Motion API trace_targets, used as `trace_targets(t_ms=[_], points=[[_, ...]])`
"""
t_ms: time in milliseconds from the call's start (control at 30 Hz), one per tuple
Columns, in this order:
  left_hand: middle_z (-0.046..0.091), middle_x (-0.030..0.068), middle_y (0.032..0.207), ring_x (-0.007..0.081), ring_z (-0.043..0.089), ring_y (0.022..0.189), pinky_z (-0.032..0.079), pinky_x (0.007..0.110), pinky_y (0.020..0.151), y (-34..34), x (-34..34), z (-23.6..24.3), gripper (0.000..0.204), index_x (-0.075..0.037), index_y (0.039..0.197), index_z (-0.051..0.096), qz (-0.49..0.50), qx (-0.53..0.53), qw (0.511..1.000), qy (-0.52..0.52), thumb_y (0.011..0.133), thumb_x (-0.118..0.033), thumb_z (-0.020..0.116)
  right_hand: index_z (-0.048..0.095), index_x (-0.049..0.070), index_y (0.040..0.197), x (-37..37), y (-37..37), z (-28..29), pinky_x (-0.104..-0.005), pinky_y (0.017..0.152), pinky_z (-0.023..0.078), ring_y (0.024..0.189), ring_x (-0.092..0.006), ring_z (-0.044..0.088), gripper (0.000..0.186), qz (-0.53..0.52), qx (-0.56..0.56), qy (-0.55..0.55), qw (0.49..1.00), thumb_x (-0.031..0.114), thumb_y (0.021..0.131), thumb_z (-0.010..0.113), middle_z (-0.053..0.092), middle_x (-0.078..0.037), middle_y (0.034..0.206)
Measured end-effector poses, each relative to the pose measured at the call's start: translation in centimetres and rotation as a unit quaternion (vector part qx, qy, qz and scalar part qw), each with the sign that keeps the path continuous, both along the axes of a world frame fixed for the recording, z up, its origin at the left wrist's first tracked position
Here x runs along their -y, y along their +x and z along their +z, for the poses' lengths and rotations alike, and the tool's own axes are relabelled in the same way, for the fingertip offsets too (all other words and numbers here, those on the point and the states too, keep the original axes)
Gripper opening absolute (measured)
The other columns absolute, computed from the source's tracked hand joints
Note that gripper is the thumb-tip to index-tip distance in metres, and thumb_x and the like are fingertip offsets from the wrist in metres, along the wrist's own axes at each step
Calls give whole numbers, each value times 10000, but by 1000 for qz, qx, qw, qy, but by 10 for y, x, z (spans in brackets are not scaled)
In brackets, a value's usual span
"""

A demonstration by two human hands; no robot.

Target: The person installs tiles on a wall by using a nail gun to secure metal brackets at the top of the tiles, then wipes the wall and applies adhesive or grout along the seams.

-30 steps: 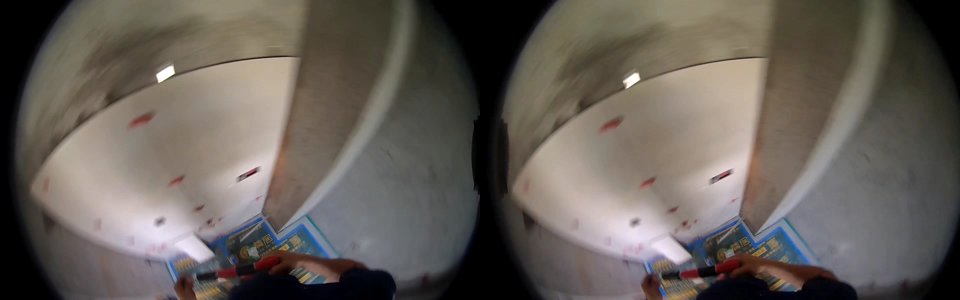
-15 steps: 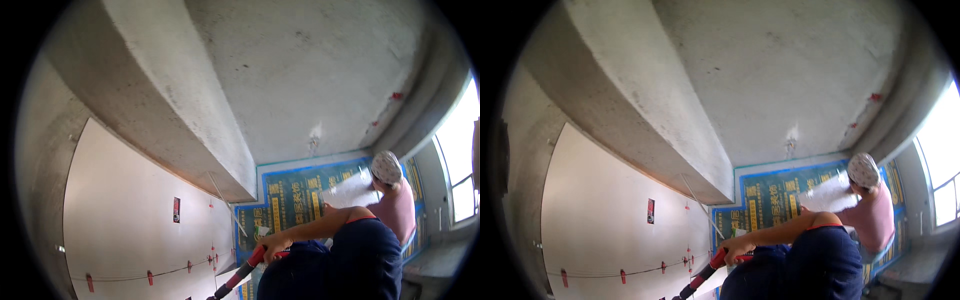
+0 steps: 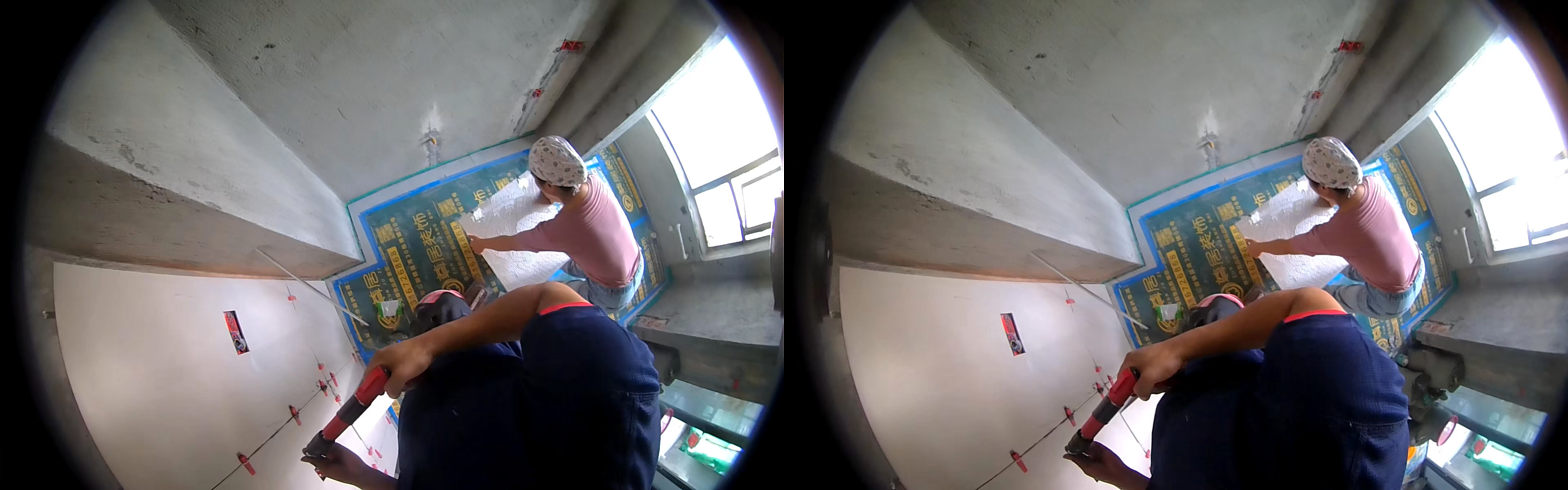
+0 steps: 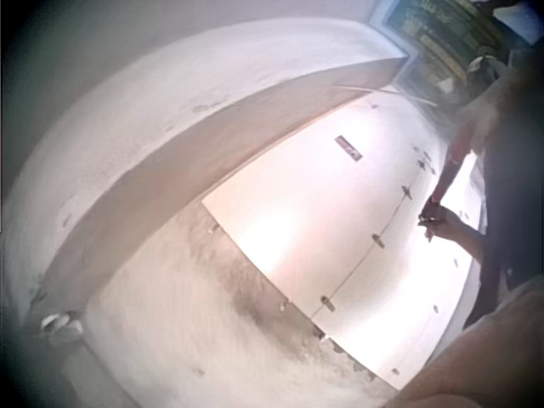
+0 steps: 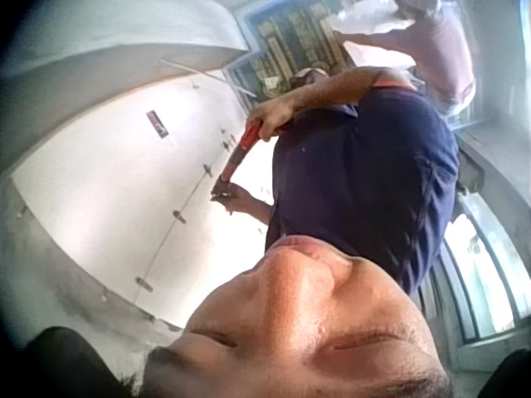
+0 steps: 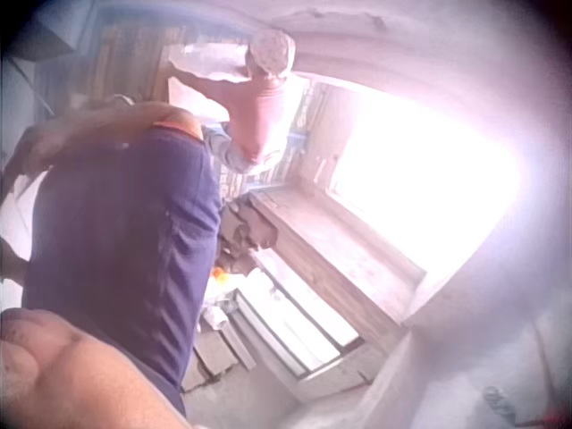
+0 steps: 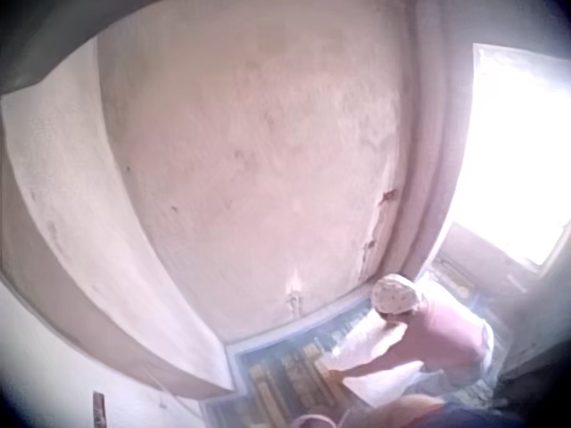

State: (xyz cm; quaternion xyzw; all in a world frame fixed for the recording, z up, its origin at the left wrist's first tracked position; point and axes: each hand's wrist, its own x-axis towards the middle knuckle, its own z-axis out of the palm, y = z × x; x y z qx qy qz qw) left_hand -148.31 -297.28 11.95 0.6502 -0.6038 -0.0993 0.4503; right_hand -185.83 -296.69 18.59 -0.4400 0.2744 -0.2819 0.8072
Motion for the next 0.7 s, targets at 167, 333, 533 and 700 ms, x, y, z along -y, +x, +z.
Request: trace_targets(t_ms=[167,333,533,700], points=[[616,101,909,152,567,707,467,268,601,-5,-3,21,254,-7,1092,545,-22,-195,976,96,914,-184,582,555,23,766,6,11,-5,-288,416,376,455,-143,484,123,-40,6,-34,999,68,658,591,521,-43,560],[650,139,914,294,607,694,496,397,637,81,-18,-43,332,24,1089,584,4,-331,942,56,893,-245,578,562,15,949,33,12,2,-288,463,432,521,-139,537,292,56,-43,-83,994,76,665,595,539,-39,615],[636,93,942,173,592,782,469,283,679,52,-56,43,212,-9,1004,592,47,-637,769,29,949,-198,512,574,44,988,54,81,1,-310,563,465,630,-157,566,282,170,-68,-147,972,163,753,675,589,-45,748],[674,109,949,248,642,888,492,399,889,41,-42,89,392,-24,1085,617,50,-782,620,-43,950,-373,501,568,52,1009,48,103,0,-309,639,473,703,-137,570,313,147,-17,-164,975,241,799,703,587,-48,786]])
